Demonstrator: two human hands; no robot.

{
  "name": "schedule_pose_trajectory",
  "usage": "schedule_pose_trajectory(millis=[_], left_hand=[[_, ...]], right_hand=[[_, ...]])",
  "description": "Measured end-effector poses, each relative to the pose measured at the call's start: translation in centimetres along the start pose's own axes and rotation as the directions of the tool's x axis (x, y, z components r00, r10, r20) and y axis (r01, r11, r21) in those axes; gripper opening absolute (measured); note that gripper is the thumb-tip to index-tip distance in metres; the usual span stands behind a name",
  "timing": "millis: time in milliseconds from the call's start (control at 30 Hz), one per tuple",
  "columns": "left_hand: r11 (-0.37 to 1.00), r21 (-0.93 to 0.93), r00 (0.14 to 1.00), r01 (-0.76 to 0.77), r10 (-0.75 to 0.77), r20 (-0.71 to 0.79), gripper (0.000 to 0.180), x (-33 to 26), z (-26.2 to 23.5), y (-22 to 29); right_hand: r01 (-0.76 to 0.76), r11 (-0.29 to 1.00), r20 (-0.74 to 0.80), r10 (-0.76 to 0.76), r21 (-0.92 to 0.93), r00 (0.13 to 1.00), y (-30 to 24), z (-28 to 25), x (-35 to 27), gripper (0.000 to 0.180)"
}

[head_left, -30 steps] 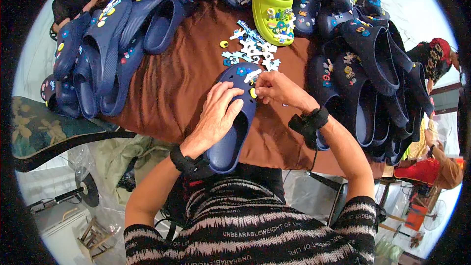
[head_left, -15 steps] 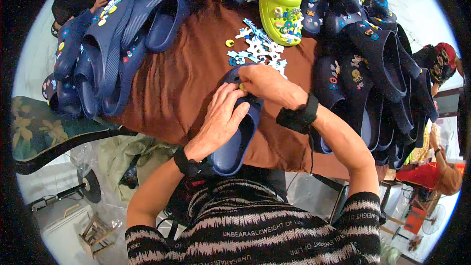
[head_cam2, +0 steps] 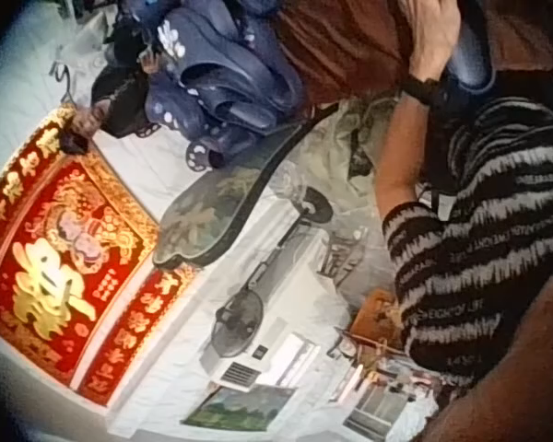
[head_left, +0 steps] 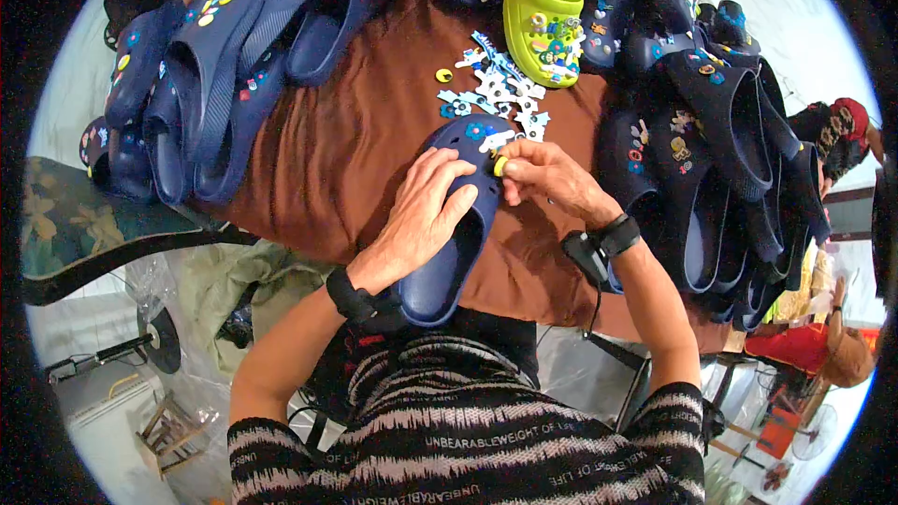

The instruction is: Attaching decorative charms to the holes of rubber clogs.

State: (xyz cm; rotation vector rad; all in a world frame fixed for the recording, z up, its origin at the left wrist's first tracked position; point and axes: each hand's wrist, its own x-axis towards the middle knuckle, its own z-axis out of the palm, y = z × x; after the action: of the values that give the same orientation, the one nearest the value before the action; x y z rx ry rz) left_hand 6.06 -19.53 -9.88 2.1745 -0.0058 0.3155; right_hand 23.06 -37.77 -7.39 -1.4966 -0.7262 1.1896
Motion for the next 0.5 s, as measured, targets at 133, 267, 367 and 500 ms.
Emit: schedule_pose_trajectory(millis=[133, 267, 367, 500], left_hand=[[1.000, -0.018, 0.999, 0.004, -0.005, -0.048, 0.038, -0.2, 0.1, -0.4], [1.000, -0.004, 1.000, 0.017, -0.017, -0.012, 0.034, -0.1, 0.1, -0.2], [1.000, 0.008, 1.000, 0.021, -0.021, -0.016, 0.035, -0.1, 0.1, -0.2], [1.000, 0.009, 1.000, 0.024, -0.024, -0.011, 0.037, -0.2, 0.1, -0.4]], right_hand=[[-0.045, 0.982, -0.143, 0.072, 0.181, 0.987, 0.1, 1.1, -0.9, 0.018], [-0.034, 0.993, -0.200, 0.056, 0.111, 0.978, 0.6, 0.8, -0.8, 0.018], [-0.062, 0.998, -0.218, 0.058, -0.011, 0.974, 0.0, 0.5, -0.8, 0.017], [0.024, 1.000, -0.217, -0.027, -0.015, 0.976, -0.6, 1.5, -0.6, 0.016]])
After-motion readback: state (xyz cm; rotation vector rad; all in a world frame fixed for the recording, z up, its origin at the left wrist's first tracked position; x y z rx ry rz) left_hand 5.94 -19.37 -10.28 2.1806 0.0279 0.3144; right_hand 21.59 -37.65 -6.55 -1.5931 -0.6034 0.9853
